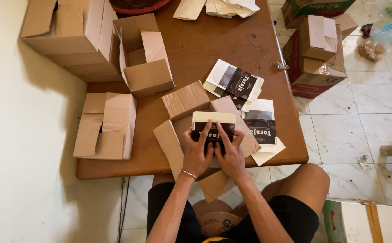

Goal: The person places individual coffee bags into a cardboard box and arranges them by hand on a wooden table.

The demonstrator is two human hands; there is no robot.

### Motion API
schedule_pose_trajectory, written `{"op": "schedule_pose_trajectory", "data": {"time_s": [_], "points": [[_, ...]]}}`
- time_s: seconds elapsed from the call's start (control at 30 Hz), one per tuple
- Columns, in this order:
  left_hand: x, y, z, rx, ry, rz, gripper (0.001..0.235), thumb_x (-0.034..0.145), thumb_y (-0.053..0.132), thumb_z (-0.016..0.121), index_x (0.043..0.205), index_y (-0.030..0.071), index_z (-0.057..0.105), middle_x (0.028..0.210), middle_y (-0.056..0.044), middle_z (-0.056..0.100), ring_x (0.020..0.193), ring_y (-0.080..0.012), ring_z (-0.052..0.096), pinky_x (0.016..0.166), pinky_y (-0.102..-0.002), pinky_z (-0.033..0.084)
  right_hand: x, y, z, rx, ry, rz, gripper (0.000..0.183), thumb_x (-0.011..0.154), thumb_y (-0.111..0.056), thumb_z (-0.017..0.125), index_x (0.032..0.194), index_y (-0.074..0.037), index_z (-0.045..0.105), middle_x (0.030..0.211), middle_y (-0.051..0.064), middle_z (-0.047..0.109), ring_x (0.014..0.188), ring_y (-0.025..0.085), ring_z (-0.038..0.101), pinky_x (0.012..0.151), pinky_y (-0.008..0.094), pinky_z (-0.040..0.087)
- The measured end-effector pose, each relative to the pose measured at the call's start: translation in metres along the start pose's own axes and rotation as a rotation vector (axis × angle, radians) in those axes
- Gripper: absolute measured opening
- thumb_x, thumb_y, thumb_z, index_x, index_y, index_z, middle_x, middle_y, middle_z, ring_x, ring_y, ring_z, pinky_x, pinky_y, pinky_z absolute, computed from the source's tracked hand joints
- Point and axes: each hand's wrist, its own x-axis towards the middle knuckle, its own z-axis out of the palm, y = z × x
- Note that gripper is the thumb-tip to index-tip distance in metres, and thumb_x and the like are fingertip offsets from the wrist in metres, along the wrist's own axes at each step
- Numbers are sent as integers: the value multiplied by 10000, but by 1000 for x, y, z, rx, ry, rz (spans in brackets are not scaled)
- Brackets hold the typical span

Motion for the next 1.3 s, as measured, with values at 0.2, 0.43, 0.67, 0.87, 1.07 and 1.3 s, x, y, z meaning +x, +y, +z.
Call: {"op": "schedule_pose_trajectory", "data": {"time_s": [0.2, 0.43, 0.67, 0.87, 1.07, 1.3], "points": [[-1, -6, 6, -7, 3, -9, 788, 888, 177, 588, 1602, 341, 300, 1323, -232, 305, 1292, -562, 456, 1030, -589, 465, -1, 8, 8, 50, 17, 70, 842, 856, -174, 659, 1611, -280, 302, 1185, 139, 384, 926, 500, 627, 718, 584, 567], [-2, -1, 1, 46, 2, 63, 722, 891, 180, 570, 1559, 389, 391, 1335, -215, 311, 1283, -523, 479, 1039, -540, 469, 1, 4, 1, 36, -29, 39, 747, 846, -164, 638, 1551, -310, 441, 1173, 112, 388, 895, 517, 639, 752, 571, 576], [-4, 3, -2, 62, 52, 92, 760, 871, 163, 576, 1568, 389, 374, 1277, -183, 343, 1244, -486, 519, 1019, -513, 477, -2, 8, 2, 47, -39, 66, 791, 823, -166, 637, 1564, -320, 406, 1175, 139, 399, 855, 535, 642, 728, 592, 572], [-7, -2, 1, 43, 57, 92, 795, 837, 147, 600, 1557, 407, 386, 1266, -185, 348, 1193, -472, 560, 982, -510, 502, -5, 14, 7, 63, -30, 34, 797, 821, -144, 601, 1566, -349, 403, 1155, 138, 387, 840, 517, 638, 729, 581, 575], [-3, 6, -6, 25, 41, 94, 789, 840, 156, 610, 1549, 431, 398, 1275, -189, 354, 1182, -451, 573, 981, -489, 509, -3, 10, 2, 36, -47, 8, 769, 811, -136, 599, 1535, -357, 459, 1154, 128, 392, 843, 516, 632, 737, 568, 573], [-2, 1, -1, 8, 78, 116, 771, 846, 133, 609, 1535, 427, 426, 1304, -214, 358, 1157, -491, 577, 991, -521, 495, -1, 7, 4, 34, -26, -29, 818, 809, -105, 574, 1579, -313, 392, 1196, 163, 375, 956, 540, 592, 805, 586, 544]]}}
